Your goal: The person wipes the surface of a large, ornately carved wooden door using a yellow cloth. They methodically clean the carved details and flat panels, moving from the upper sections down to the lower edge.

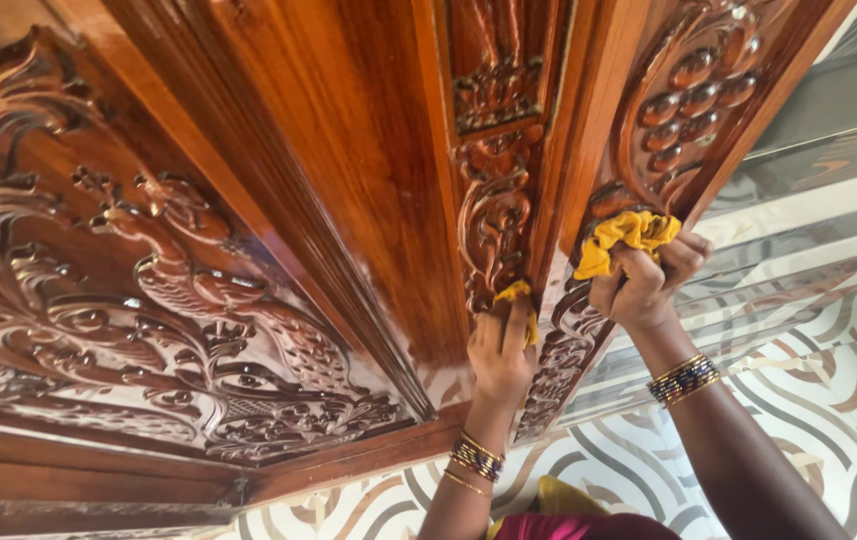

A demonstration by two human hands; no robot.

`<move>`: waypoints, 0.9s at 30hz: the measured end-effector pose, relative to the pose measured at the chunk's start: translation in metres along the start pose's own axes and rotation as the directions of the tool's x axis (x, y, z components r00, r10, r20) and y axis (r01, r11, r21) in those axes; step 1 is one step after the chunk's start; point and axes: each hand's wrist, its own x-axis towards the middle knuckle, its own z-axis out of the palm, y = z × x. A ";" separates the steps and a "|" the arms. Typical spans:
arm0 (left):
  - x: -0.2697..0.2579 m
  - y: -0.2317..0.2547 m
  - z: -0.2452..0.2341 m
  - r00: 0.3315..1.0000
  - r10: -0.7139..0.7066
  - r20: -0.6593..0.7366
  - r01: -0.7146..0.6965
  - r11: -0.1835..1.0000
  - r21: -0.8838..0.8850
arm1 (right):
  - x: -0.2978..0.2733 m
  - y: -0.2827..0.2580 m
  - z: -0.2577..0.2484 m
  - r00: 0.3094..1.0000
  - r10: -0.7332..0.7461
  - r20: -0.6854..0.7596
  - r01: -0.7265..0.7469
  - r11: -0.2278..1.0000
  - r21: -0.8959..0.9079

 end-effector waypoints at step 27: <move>0.030 0.018 -0.008 0.984 -0.158 -0.085 0.135 0.964 -0.230 | -0.003 -0.002 0.002 0.999 0.029 -0.019 -0.028 0.999 0.036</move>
